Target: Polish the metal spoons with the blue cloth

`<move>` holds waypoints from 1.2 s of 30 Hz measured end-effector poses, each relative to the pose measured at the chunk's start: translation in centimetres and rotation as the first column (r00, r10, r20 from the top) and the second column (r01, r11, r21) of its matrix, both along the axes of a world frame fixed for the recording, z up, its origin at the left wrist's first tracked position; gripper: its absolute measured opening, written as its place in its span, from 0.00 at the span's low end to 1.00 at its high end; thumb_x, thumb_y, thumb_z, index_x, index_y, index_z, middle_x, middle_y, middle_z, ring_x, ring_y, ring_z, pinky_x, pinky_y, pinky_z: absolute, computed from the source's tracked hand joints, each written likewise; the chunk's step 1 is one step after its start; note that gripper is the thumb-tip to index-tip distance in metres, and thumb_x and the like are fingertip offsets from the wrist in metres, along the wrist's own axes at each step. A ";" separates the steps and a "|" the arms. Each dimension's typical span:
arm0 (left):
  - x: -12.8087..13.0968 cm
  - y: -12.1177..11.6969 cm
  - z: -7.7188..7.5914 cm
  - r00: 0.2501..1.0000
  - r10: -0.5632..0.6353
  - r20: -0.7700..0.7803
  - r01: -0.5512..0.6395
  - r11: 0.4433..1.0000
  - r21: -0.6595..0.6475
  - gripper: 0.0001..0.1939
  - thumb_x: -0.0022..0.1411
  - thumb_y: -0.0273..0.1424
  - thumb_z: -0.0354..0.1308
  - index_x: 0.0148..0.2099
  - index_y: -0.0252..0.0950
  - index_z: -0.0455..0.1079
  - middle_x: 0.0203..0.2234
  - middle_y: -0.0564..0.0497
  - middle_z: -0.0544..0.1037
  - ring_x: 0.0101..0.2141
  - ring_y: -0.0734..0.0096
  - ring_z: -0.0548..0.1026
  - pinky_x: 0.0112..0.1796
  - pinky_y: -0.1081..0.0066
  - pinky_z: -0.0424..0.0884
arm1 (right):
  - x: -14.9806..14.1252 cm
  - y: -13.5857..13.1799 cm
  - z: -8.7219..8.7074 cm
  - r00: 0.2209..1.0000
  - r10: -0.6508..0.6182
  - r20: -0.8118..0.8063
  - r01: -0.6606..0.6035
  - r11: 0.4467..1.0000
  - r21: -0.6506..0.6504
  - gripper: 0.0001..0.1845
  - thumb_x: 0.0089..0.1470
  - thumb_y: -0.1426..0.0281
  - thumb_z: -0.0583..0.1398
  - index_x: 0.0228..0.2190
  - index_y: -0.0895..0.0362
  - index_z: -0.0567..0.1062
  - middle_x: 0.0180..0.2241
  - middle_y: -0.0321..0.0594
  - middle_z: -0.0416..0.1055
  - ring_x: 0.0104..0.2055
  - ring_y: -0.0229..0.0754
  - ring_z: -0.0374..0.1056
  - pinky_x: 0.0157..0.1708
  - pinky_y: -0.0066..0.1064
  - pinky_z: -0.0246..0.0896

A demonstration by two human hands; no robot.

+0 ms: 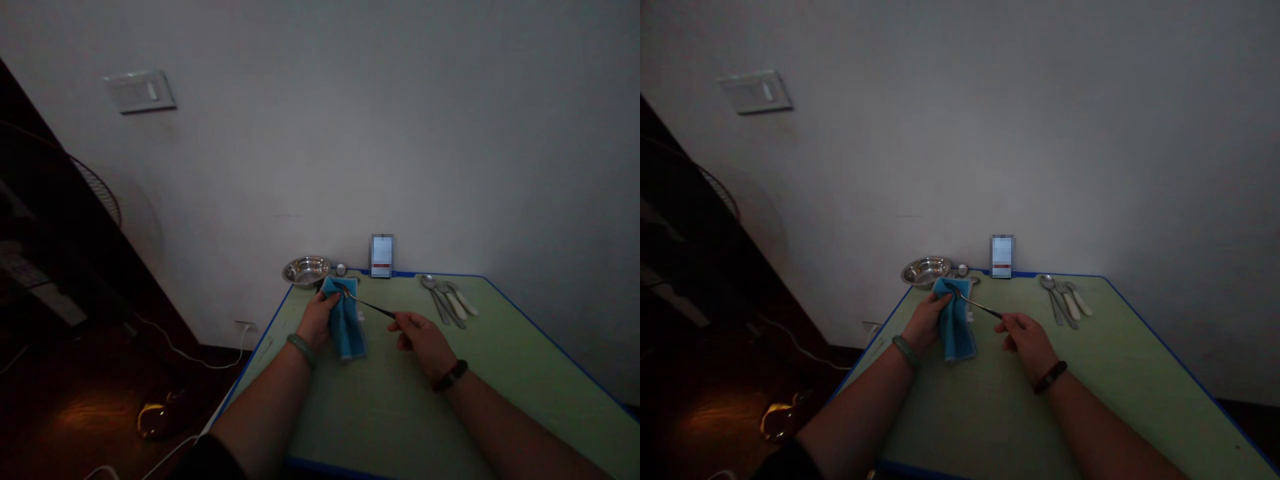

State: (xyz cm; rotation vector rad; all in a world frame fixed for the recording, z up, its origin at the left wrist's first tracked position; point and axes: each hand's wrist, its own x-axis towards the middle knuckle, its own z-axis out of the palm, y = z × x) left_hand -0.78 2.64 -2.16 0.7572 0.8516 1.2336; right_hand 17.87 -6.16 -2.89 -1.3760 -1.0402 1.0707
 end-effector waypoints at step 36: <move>-0.4 -0.1 0.2 0.979 -0.009 -0.206 0.044 0.985 0.169 0.12 0.42 0.28 0.64 0.33 0.33 0.69 0.23 0.51 0.76 0.24 0.72 0.72 0.31 0.69 0.69 | 1.1 0.5 -0.4 1.000 0.018 0.005 -0.018 0.999 0.041 0.15 0.46 0.59 0.57 0.22 0.59 0.68 0.21 0.37 0.69 0.18 0.32 0.61 0.19 0.26 0.56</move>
